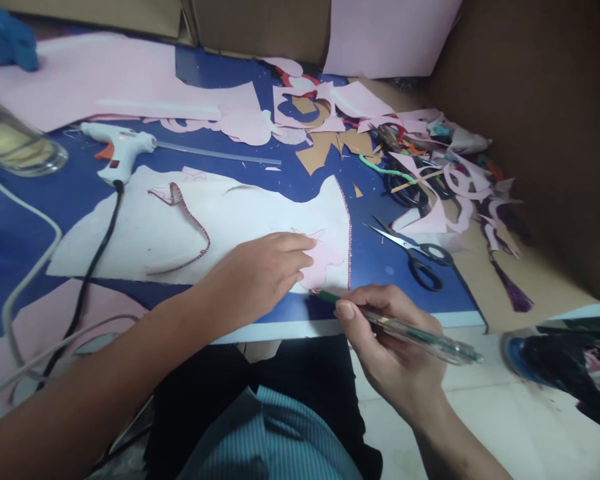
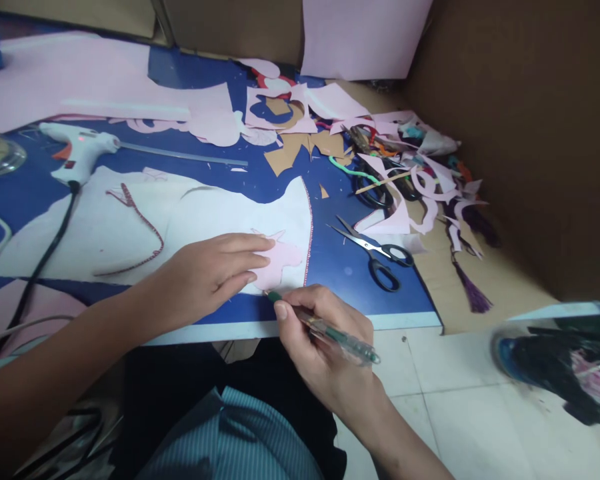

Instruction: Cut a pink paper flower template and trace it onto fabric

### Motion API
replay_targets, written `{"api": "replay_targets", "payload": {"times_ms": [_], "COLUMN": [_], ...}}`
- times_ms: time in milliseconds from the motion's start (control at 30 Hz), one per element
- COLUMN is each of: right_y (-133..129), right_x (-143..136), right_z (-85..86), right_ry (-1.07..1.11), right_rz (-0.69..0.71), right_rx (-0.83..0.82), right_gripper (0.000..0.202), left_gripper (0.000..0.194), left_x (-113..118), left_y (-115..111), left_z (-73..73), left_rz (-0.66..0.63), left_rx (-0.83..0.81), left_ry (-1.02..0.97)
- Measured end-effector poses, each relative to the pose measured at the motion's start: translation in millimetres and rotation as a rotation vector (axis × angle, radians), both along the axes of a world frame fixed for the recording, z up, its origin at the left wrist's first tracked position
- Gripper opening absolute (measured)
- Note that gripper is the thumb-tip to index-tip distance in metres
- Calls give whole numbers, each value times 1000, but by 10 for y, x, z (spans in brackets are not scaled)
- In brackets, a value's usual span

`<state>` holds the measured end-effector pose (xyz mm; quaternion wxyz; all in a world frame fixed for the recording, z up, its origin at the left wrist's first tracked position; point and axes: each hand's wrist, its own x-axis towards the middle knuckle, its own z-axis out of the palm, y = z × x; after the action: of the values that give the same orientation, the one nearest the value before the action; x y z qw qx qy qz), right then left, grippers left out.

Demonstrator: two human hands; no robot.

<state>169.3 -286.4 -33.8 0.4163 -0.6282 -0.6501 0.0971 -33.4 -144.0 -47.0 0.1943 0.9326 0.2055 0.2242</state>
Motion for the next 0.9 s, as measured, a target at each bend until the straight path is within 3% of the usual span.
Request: {"api": "replay_targets", "payload": {"times_ms": [233, 533, 733, 900], "right_y": [-36, -4, -26, -2], "right_x": [76, -13, 49, 23], "right_z": [-27, 7, -24, -6], "right_ry": [-14, 14, -23, -4], "right_rz": [-73, 9, -65, 11], "right_rx": [31, -6, 20, 2], "right_gripper": [7, 9, 8, 9], "left_gripper": [30, 30, 30, 30], "left_x": [2, -9, -18, -16], "left_y": [6, 6, 4, 9], "left_z": [-7, -18, -27, -23], "left_rz": [-7, -13, -10, -8], "left_rx": [8, 27, 22, 21], "left_ry": [2, -16, -7, -23]}}
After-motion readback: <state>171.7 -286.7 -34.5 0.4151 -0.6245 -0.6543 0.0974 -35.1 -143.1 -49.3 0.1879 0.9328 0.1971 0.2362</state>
